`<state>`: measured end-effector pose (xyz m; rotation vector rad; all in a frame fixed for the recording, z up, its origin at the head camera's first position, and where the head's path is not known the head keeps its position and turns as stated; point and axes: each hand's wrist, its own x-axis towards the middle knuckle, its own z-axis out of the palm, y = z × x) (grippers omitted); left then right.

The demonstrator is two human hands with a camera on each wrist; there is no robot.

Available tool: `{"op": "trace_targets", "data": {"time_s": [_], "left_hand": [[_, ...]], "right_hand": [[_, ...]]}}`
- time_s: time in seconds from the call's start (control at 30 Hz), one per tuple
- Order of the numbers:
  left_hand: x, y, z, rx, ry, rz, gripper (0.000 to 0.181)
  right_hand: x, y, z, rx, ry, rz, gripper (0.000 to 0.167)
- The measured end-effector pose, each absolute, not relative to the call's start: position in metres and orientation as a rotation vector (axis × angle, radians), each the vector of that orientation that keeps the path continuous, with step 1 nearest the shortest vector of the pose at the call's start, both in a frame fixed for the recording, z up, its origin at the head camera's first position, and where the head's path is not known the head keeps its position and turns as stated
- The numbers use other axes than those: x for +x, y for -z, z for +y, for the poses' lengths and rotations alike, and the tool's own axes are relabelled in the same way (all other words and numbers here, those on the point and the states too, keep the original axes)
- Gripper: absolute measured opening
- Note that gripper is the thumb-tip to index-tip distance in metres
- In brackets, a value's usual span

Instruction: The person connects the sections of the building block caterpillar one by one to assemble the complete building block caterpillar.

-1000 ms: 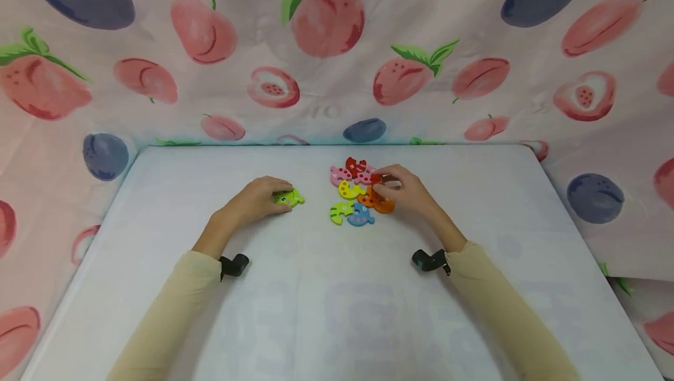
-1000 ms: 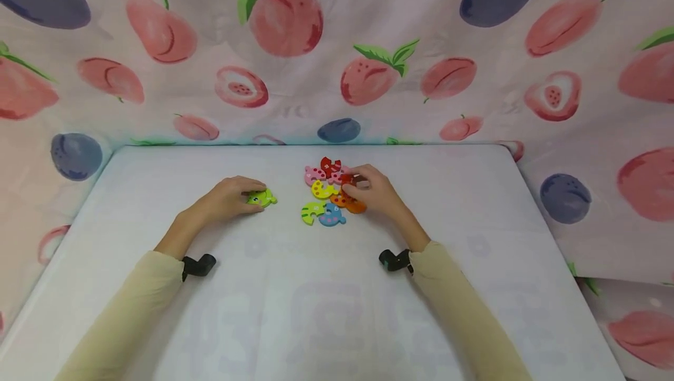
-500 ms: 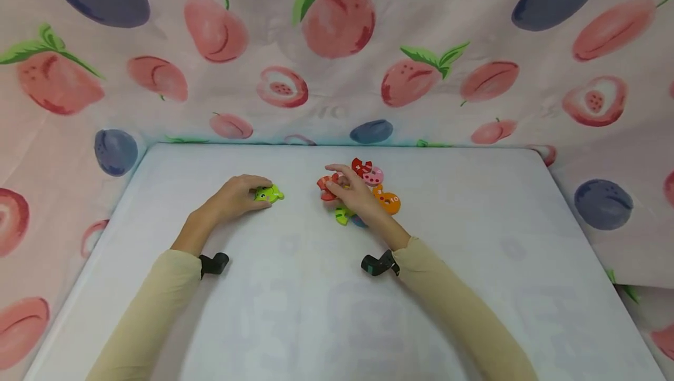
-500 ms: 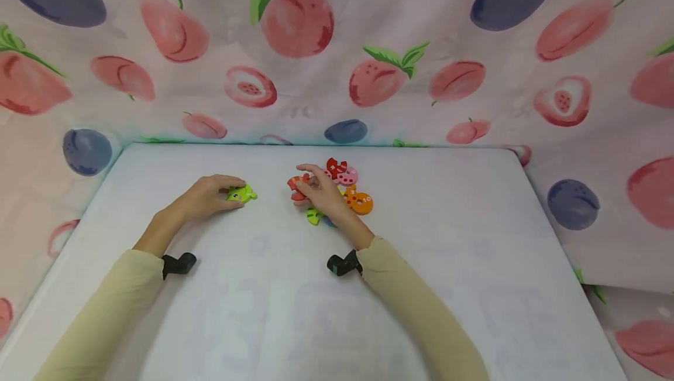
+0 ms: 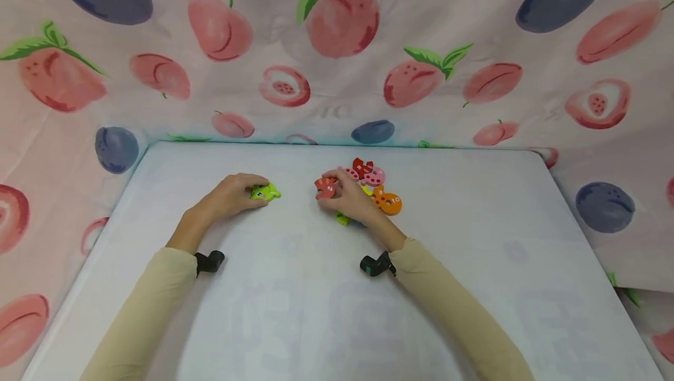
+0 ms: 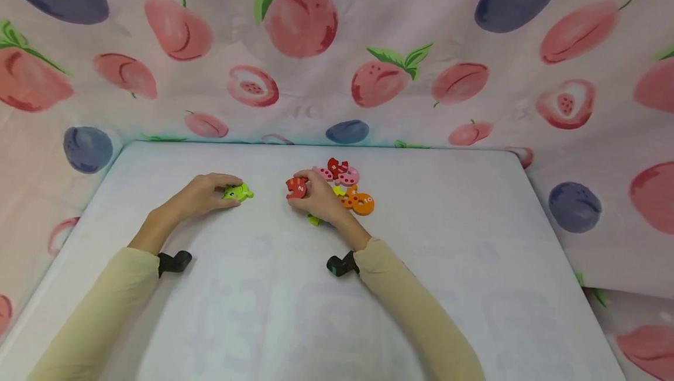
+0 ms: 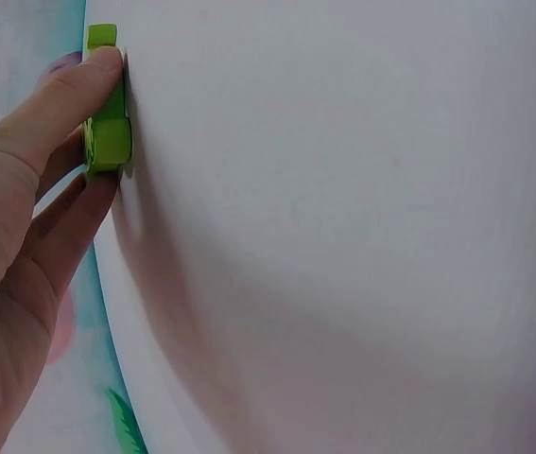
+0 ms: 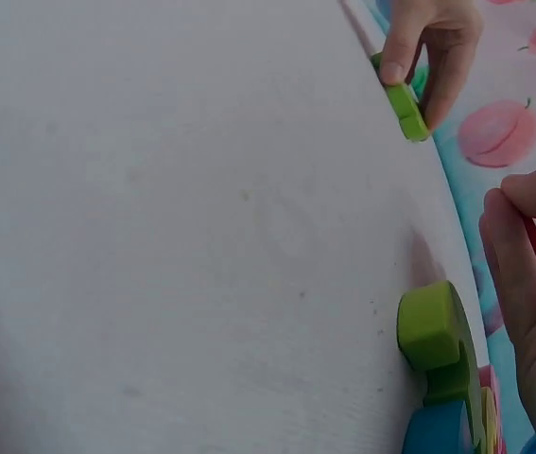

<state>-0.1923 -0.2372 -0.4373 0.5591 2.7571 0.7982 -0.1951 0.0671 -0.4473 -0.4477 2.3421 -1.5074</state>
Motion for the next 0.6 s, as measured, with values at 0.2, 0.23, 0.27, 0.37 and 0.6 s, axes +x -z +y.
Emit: {"op": "trace_targets", "data": {"time_s": [0.2, 0.23, 0.27, 0.37, 0.6], "left_hand": [[-0.192, 0.436, -0.249, 0.528, -0.773, 2.757, 0.048], [-0.192, 0.437, -0.251, 0.523, -0.773, 2.757, 0.048], [-0.192, 0.437, -0.253, 0.520, -0.773, 2.758, 0.048], [-0.191, 0.439, -0.258, 0.522, -0.764, 2.762, 0.049], [-0.194, 0.439, -0.270, 0.525, -0.781, 2.732, 0.053]], "right_hand": [[-0.196, 0.452, 0.060, -0.611, 1.203, 2.584, 0.056], [-0.196, 0.453, 0.059, -0.646, 1.154, 2.612, 0.056], [-0.196, 0.454, 0.058, -0.676, 1.124, 2.625, 0.056], [-0.197, 0.455, 0.053, -0.729, 1.086, 2.659, 0.059], [-0.194, 0.455, 0.031, -0.701, 1.178, 2.646, 0.058]]}}
